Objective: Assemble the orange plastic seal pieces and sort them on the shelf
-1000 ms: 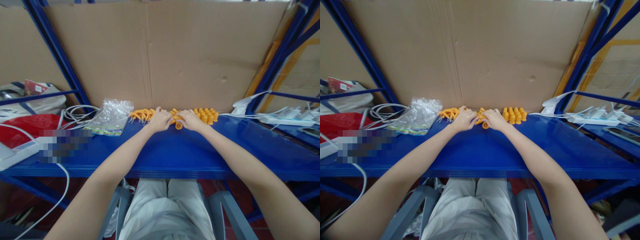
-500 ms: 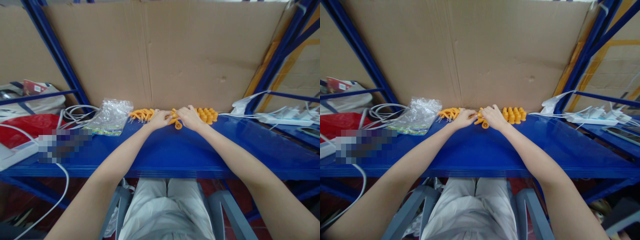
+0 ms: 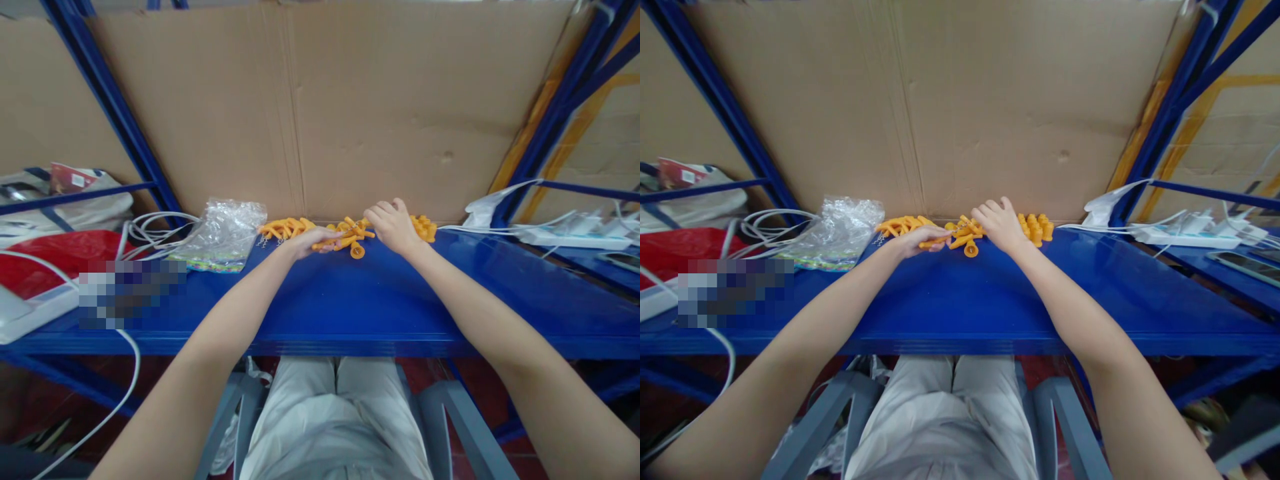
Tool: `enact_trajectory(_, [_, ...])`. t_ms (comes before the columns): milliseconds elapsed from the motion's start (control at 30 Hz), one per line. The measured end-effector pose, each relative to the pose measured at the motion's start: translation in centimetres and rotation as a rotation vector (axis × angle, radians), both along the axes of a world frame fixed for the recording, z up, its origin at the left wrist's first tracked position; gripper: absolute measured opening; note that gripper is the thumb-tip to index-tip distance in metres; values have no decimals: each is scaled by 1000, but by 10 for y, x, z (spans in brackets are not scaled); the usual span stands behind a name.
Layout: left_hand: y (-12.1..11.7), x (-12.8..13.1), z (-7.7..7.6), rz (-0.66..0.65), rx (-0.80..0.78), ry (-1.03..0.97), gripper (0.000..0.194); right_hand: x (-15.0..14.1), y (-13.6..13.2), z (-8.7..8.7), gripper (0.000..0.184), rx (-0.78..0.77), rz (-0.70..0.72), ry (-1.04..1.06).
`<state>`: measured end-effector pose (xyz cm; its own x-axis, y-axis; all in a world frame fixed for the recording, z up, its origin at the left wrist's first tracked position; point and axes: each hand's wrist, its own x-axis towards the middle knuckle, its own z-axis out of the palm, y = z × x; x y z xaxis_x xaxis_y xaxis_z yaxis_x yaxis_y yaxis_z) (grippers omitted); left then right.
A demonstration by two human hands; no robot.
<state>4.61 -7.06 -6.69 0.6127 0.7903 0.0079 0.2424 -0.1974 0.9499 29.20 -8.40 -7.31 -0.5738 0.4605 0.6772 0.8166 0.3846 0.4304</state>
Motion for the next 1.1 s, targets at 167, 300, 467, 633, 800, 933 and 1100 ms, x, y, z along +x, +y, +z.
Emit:
enact_trajectory(167, [14,-6,-9,273,190,-135,29,36,1,13,32,-11,-280,303])
enact_trajectory(300, [31,-10,-15,537,430,-214,11,59,0,24,36,-91,-551,475])
enact_trajectory(467, [46,-14,-21,732,661,-142,7,83,3,27,32,-405,-916,563])
enact_trajectory(633, [50,-15,-28,734,741,-69,14,99,11,17,33,-630,-1045,585])
enact_trajectory(800, [51,-19,-37,713,876,161,28,115,18,5,31,-665,-1002,638])
enact_trajectory(933, [46,-21,-43,716,851,471,43,121,21,2,31,-701,-973,677])
enact_trajectory(1100, [43,-23,-49,688,734,792,57,120,23,-1,34,-577,-1005,724])
